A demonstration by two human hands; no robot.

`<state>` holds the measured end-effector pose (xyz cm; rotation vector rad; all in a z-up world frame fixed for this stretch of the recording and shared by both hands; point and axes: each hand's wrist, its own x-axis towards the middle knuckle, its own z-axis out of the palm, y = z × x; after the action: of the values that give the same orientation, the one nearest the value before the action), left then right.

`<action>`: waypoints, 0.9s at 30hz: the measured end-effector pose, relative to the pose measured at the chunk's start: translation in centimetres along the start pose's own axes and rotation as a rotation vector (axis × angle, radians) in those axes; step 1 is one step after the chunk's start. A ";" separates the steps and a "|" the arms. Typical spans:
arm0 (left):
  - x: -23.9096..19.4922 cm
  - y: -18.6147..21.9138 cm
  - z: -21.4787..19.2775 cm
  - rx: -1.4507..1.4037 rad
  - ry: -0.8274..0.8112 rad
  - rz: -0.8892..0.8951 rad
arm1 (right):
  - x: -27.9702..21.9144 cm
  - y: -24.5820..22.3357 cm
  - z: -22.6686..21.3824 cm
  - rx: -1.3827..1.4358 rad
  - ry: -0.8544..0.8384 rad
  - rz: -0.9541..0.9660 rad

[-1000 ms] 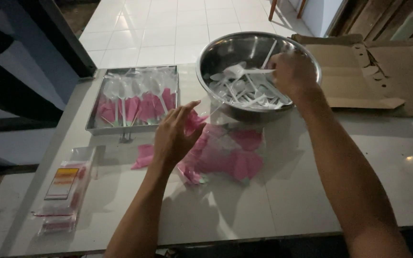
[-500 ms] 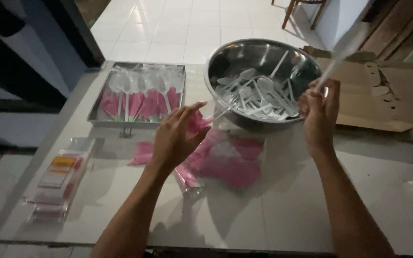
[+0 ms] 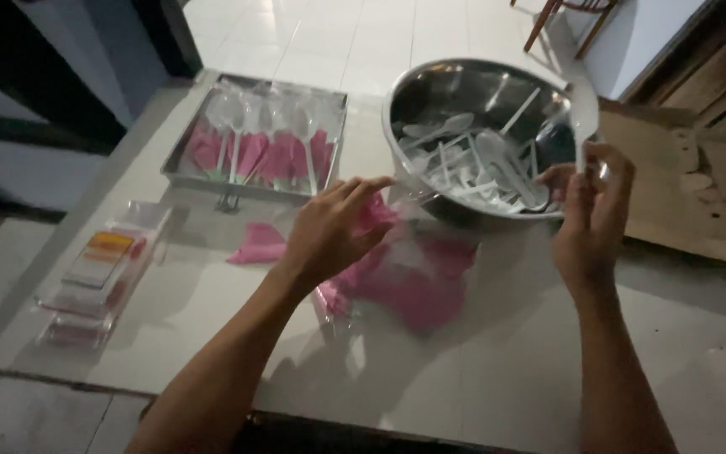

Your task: The person repeatedly picks up small plastic bags containing pink items, opens them, and inserts white plastic spoons from a metal bowl into each bag. The filled bags are then placed into a metal tray on the table.

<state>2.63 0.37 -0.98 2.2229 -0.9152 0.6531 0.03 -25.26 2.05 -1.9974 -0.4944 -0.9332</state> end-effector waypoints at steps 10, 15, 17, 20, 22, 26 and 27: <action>-0.2 -0.1 0.3 0.016 -0.003 0.046 | -0.8 0.8 0.3 -0.081 -0.071 0.057; -0.1 0.2 0.3 0.043 -0.008 0.061 | -0.8 0.0 0.3 -0.036 -0.060 0.046; -0.2 0.0 0.3 0.042 -0.020 0.077 | -0.4 -1.0 0.3 -0.004 -0.063 0.043; -0.2 0.0 0.4 0.040 -0.039 0.082 | -0.6 -0.6 0.1 0.275 -0.012 0.227; -0.3 0.1 0.5 0.033 -0.046 0.073 | -0.5 -0.8 -0.1 0.514 0.043 0.418; -0.3 -0.1 0.5 0.040 -0.047 0.089 | 0.5 -2.6 0.2 0.609 -0.014 0.601; -0.3 -0.1 0.6 0.041 -0.050 0.089 | 0.6 -2.9 0.3 0.672 0.014 0.668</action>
<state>2.66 0.15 -1.60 2.2539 -1.0396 0.6657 -1.24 -23.43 3.97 -1.3814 -0.0802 -0.2970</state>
